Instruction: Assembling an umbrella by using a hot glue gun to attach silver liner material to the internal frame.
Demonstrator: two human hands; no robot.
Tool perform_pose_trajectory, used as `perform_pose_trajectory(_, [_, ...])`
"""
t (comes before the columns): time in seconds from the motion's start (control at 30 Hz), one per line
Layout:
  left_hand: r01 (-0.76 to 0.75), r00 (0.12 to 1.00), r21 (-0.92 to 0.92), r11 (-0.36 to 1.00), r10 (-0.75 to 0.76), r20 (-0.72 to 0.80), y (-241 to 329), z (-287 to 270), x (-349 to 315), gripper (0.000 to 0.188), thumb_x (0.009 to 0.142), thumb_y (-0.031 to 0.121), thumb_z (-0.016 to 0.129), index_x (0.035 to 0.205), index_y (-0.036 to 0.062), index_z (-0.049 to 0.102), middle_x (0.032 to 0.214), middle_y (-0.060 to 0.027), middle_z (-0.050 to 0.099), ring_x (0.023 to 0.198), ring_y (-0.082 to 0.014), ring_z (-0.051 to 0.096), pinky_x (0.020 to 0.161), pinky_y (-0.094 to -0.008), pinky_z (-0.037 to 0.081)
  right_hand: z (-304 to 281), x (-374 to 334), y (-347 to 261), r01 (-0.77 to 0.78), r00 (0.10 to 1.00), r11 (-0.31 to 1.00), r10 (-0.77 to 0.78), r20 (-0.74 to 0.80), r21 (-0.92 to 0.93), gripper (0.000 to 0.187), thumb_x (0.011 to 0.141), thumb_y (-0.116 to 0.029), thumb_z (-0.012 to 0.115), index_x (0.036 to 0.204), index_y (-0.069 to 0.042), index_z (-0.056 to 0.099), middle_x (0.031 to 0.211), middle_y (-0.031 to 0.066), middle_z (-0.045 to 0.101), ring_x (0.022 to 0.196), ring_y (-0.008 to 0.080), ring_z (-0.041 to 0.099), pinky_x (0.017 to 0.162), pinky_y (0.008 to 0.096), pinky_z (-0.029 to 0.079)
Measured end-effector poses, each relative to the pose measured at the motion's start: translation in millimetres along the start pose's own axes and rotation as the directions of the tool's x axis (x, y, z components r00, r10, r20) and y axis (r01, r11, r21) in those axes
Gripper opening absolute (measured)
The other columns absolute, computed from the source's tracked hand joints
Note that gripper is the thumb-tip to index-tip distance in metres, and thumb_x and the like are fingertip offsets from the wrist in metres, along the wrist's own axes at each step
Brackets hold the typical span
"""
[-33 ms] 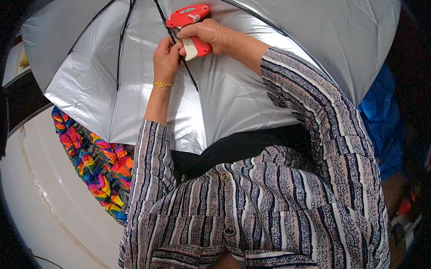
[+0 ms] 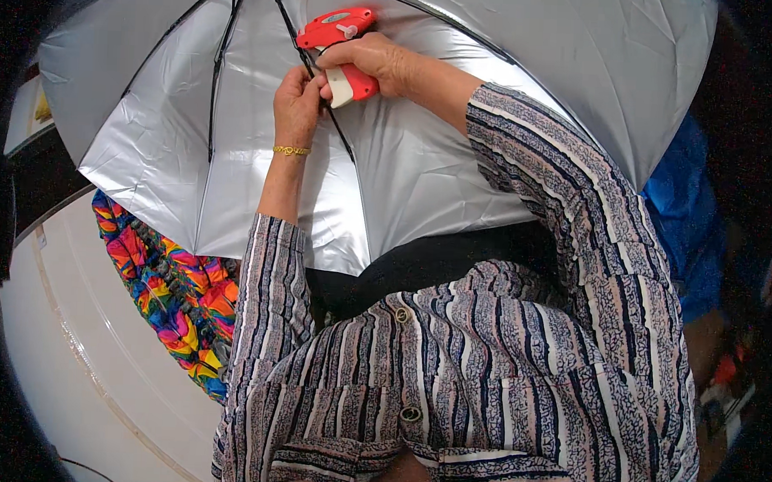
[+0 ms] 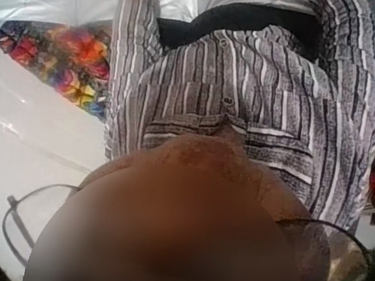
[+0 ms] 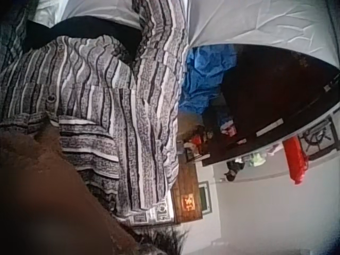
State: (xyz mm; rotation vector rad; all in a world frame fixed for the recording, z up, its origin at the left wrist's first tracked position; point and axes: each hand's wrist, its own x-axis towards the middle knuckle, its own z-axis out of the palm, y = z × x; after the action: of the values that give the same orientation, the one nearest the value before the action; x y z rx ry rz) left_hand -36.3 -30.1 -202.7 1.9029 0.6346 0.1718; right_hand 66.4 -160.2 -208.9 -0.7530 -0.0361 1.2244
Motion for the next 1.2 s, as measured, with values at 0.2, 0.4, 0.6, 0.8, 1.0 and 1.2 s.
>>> perform_pose_trajectory(0.2, [0.019,1.000,-0.006,1.000,-0.019,0.012,2,-8,2,0.010,0.087,0.014,0.061,0.085,0.0043,0.057,0.068,-0.0007,0.058,0.051,-0.0060,0.049,0.042,-0.0204,0.037,-2,1,0,-0.003,1.000,0.998,0.005,0.020,-0.071,0.024,0.081,-0.011,0.063,0.102,0.000,0.055,0.084,0.0123,0.065,0.070,0.0214,0.067,0.068,0.0338,0.057])
perform_pose_trajectory(0.4, [0.035,0.999,-0.030,0.999,-0.035,0.004,3,-10,2,0.013,0.086,0.014,0.062,0.081,0.0041,0.056,0.065,-0.0009,0.057,0.048,-0.0058,0.047,0.042,-0.0203,0.036,-2,2,1,0.017,0.999,1.000,-0.017,0.028,-0.021,0.021,0.077,-0.008,0.065,0.094,0.001,0.059,0.082,0.0133,0.066,0.068,0.0216,0.068,0.065,0.0330,0.058])
perform_pose_trajectory(0.6, [-0.013,1.000,0.021,1.000,0.014,-0.025,0,-5,2,0.014,0.087,0.016,0.062,0.082,0.0037,0.056,0.065,-0.0007,0.057,0.049,-0.0056,0.047,0.043,-0.0204,0.036,-1,2,2,0.022,1.000,0.999,-0.022,0.007,-0.025,0.020,0.075,-0.008,0.067,0.092,0.001,0.060,0.082,0.0139,0.067,0.066,0.0218,0.068,0.063,0.0331,0.058])
perform_pose_trajectory(0.8, [-0.019,0.999,0.043,0.999,0.020,-0.029,-4,-5,4,0.016,0.087,0.018,0.062,0.083,0.0031,0.057,0.065,-0.0006,0.057,0.050,-0.0056,0.048,0.043,-0.0205,0.037,-1,3,1,0.022,1.000,0.999,-0.022,0.007,-0.037,0.017,0.076,-0.008,0.067,0.089,0.001,0.060,0.079,0.0125,0.066,0.063,0.0210,0.067,0.060,0.0327,0.058])
perform_pose_trajectory(1.0, [-0.013,1.000,0.043,0.999,0.014,-0.022,-4,-5,4,0.015,0.087,0.015,0.060,0.081,0.0018,0.055,0.064,-0.0023,0.057,0.050,-0.0073,0.050,0.043,-0.0231,0.039,0,4,2,0.036,0.999,0.997,-0.035,0.010,-0.066,0.013,0.076,-0.008,0.066,0.085,0.000,0.060,0.076,0.0113,0.065,0.061,0.0196,0.066,0.057,0.0313,0.057])
perform_pose_trajectory(1.2, [-0.009,0.999,0.012,1.000,0.010,-0.036,-2,-4,4,0.015,0.087,0.016,0.060,0.082,0.0026,0.057,0.065,-0.0020,0.058,0.050,-0.0068,0.049,0.044,-0.0215,0.039,-1,6,1,0.030,1.000,0.996,-0.030,0.000,-0.079,0.013,0.076,-0.008,0.066,0.084,-0.001,0.060,0.075,0.0107,0.065,0.060,0.0185,0.066,0.056,0.0303,0.056])
